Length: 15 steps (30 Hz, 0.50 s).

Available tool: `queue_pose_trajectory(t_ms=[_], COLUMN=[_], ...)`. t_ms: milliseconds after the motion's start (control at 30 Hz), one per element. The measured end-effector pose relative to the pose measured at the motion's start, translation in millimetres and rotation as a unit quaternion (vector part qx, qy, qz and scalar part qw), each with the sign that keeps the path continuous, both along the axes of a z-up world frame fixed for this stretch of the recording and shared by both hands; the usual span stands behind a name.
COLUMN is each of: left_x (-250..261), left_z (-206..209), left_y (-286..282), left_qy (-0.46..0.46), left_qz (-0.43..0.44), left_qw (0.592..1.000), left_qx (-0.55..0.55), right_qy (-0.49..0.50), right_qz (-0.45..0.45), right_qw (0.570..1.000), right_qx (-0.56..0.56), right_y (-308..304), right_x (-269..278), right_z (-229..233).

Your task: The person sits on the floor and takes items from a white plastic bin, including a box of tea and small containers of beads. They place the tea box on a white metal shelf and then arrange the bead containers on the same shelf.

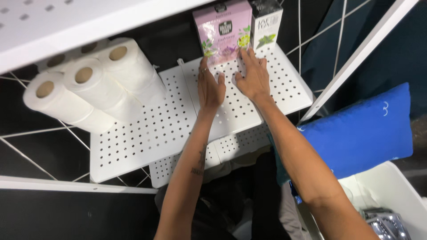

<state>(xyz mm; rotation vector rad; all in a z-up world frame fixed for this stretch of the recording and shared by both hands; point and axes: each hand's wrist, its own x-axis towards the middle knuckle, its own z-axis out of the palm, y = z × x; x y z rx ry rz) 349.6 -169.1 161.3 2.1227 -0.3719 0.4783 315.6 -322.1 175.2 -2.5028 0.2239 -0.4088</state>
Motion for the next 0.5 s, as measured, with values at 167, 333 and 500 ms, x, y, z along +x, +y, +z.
queue_pose_trajectory(t_ms=[167,333,500], left_x=[-4.5,-5.6,-0.2], left_z=[5.7,10.6,3.8], left_y=[-0.4,2.5,3.3], left_qy=[0.02,0.063,0.11], left_qz=[0.013,0.018,0.024], left_qw=[1.0,0.998,0.992], left_qx=[0.012,0.025,0.058], right_qy=[0.024,0.043,0.072], right_qz=[-0.003,-0.001,-0.005], right_qw=[0.999,0.998,0.996], right_qx=[-0.031,-0.052,-0.052], right_y=[-0.6,-1.3,-0.9], right_x=[1.5,5.9,6.7], right_z=[0.5,1.7,-3.1])
